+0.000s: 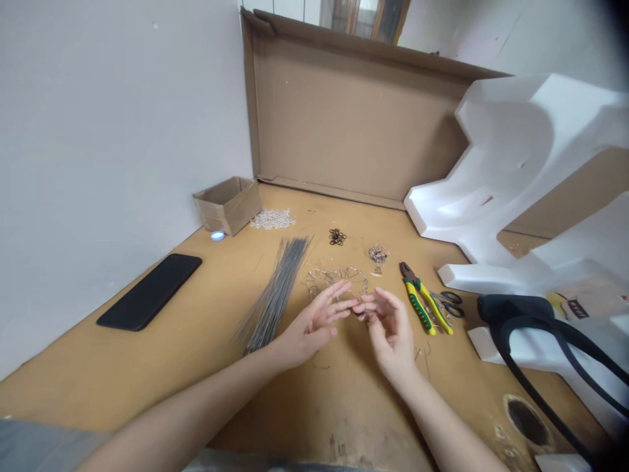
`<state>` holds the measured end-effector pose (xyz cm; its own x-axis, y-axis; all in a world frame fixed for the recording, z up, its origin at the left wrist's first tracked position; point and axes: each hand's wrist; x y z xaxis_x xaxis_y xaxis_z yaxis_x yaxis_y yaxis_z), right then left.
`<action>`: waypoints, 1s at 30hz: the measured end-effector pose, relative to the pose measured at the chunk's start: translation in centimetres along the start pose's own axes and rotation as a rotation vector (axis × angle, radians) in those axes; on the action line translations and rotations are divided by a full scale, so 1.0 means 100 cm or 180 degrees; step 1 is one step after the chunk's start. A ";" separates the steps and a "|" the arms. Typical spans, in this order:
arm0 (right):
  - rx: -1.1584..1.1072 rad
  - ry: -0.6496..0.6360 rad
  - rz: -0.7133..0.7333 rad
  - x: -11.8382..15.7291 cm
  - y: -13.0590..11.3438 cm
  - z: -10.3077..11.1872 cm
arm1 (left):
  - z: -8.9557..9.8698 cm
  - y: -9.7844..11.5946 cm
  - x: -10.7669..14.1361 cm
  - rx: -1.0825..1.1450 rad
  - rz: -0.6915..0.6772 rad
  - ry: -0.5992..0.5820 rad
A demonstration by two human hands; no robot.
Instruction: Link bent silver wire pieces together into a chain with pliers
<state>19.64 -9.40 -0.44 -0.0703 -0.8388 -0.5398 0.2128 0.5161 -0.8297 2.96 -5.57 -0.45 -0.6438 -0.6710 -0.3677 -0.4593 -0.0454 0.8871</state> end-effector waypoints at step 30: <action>0.1686 -0.0179 0.0415 0.001 -0.002 -0.002 | -0.011 -0.009 0.009 -0.1003 0.0377 -0.0458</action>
<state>19.40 -9.50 -0.35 0.0388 -0.7892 -0.6129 0.6789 0.4709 -0.5633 3.49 -6.97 -1.25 -0.7710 -0.5754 -0.2729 -0.1797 -0.2146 0.9600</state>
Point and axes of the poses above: each hand's wrist, its own x-axis away from the middle knuckle, its own z-axis out of the back of the hand, y = z × x, and after that the axes turned 1 degree about z, right-handed
